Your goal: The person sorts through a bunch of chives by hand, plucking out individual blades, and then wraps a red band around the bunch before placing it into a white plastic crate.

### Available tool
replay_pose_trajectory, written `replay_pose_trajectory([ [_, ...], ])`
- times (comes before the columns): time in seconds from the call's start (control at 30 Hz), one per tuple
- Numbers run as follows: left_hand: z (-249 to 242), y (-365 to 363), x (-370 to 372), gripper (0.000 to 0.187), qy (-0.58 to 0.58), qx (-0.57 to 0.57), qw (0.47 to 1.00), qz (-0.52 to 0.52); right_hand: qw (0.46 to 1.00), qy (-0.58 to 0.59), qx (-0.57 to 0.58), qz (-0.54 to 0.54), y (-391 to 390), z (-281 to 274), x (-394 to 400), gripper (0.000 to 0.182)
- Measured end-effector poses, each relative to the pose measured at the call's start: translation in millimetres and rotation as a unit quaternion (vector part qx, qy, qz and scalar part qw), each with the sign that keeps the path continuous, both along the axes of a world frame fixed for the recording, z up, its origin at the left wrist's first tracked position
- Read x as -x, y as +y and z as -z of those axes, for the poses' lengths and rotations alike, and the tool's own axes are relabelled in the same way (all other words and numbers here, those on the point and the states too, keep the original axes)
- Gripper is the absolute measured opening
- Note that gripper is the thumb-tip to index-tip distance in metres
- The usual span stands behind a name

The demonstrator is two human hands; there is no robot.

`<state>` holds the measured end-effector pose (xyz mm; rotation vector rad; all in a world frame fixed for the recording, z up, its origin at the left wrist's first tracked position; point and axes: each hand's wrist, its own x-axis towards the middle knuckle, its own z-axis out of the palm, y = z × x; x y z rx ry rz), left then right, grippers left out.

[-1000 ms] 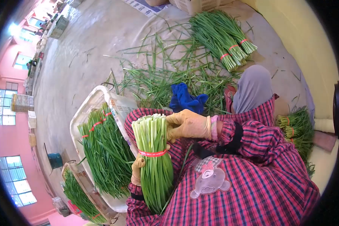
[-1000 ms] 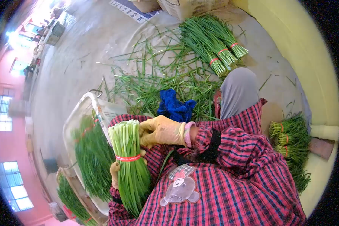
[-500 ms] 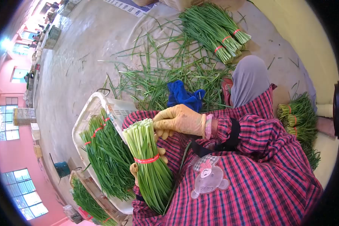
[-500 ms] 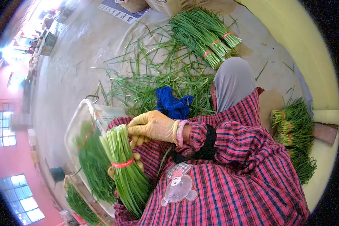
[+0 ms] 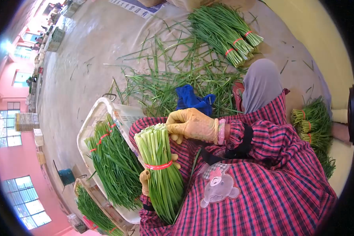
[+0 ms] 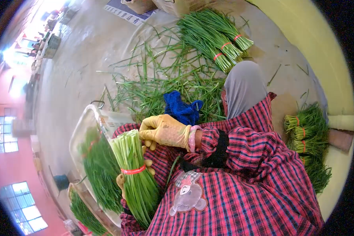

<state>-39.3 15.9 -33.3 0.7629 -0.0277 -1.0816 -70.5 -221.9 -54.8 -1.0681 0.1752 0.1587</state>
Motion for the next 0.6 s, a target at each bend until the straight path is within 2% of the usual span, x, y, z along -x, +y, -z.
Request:
replay_pose_trajectory([
  [0.17,-19,3,4,0.099,0.041,-0.031,0.999,0.003,0.998,-0.050,0.036,-0.011,-13,-2,-16,0.019],
  [0.27,-21,4,3,0.099,0.025,-0.039,0.999,0.006,0.993,-0.052,0.093,0.049,-51,-15,-34,0.022],
  [0.33,-21,7,0,0.099,-0.019,-0.043,0.998,0.034,0.972,-0.095,0.129,0.174,-90,-6,-58,0.019],
  [0.4,-17,20,-7,0.098,-0.059,-0.067,0.995,0.037,0.940,-0.125,0.008,0.317,-147,3,-77,0.017],
  [0.47,-15,43,-10,0.097,-0.152,-0.199,0.968,0.019,0.891,-0.124,-0.160,0.408,-200,11,-84,0.020],
  [0.5,-56,22,-1,0.089,-0.153,-0.203,0.967,-0.017,0.875,-0.087,-0.133,0.458,-193,-9,-77,0.017],
  [0.53,-74,20,-7,0.087,-0.189,-0.193,0.963,0.010,0.855,-0.050,-0.106,0.505,-180,-29,-64,0.015],
  [0.57,-103,10,-8,0.087,-0.237,-0.221,0.946,0.006,0.891,-0.059,-0.011,0.450,-173,-24,-61,0.023],
  [0.6,-133,-1,-8,0.088,-0.284,-0.250,0.926,0.002,0.936,-0.056,-0.027,0.345,-161,-17,-55,0.029],
])
